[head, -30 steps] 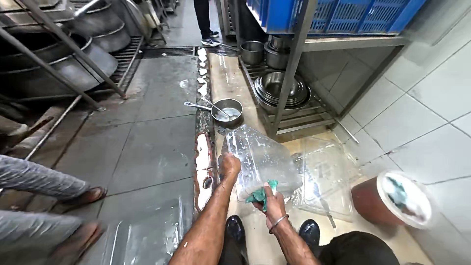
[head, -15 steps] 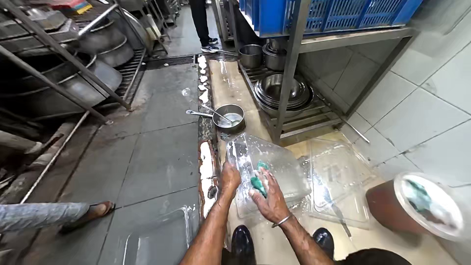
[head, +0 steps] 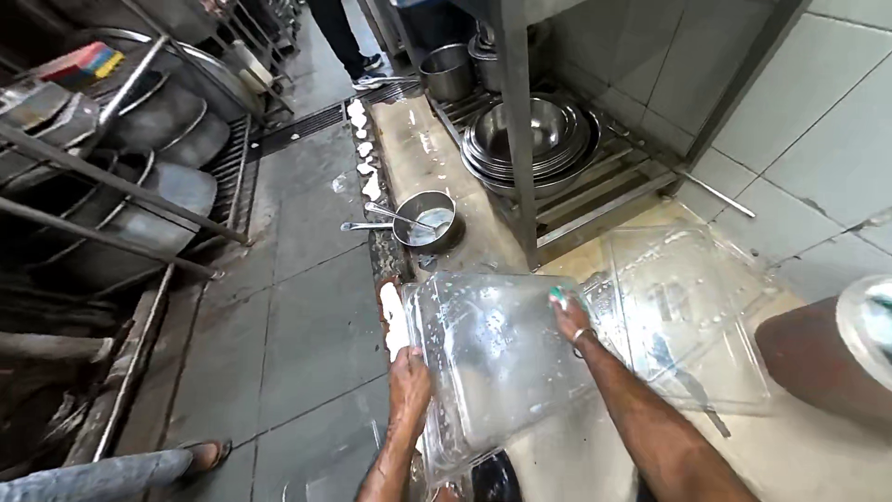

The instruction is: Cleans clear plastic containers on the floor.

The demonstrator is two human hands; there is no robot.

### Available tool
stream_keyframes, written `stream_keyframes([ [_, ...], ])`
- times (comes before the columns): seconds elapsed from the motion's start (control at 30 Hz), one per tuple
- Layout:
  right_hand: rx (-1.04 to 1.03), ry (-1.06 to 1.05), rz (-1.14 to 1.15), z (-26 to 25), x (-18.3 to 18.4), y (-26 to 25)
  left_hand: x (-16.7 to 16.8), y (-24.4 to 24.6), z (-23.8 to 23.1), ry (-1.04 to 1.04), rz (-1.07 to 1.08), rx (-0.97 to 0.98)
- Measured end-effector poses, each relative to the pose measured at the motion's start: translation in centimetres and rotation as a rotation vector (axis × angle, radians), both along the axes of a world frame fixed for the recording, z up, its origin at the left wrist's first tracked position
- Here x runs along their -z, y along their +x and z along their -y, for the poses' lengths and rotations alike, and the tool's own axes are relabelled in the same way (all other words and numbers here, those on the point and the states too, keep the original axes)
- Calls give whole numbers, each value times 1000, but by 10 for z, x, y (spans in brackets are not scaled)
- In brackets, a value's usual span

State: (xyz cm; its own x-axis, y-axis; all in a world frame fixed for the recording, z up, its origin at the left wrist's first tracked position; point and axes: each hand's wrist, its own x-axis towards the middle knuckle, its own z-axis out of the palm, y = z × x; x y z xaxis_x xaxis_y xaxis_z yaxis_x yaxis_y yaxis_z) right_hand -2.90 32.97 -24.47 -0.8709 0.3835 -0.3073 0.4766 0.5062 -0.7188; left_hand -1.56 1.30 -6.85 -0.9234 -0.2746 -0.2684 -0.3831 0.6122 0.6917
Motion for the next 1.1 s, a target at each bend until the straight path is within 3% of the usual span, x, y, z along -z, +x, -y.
stream_keyframes([
  [0.1, 179, -14, 209, -15, 14, 53, -4, -2, -3, -40, 19, -3],
  [0.17, 195, -57, 212, 7, -13, 74, -8, -5, -7, -65, 15, 1],
  [0.2, 160, -88, 105, 30, -33, 81, -10, -6, -8, -76, 5, 3],
  [0.3, -166, -144, -321, 110, -96, 83, -8, -4, -3, -73, -8, -11],
  [0.37, -421, -160, -399, 126, -125, 62, -7, -1, 1, -49, -9, -24],
  [0.43, -498, -133, -385, 112, -118, 30, -12, 3, 4, -19, -21, -43],
  [0.57, -150, -105, -174, 15, -20, -18, -15, 9, 1, 45, -45, -57],
  [0.7, 204, -190, 208, -54, 49, 21, -21, 3, -5, -31, -46, -20],
  [0.9, 399, -98, 541, -38, 46, 101, -22, -2, -4, -183, -41, 66],
  [1.1, 692, -289, 471, 1, 19, 149, -16, -5, -1, -149, -48, 107],
])
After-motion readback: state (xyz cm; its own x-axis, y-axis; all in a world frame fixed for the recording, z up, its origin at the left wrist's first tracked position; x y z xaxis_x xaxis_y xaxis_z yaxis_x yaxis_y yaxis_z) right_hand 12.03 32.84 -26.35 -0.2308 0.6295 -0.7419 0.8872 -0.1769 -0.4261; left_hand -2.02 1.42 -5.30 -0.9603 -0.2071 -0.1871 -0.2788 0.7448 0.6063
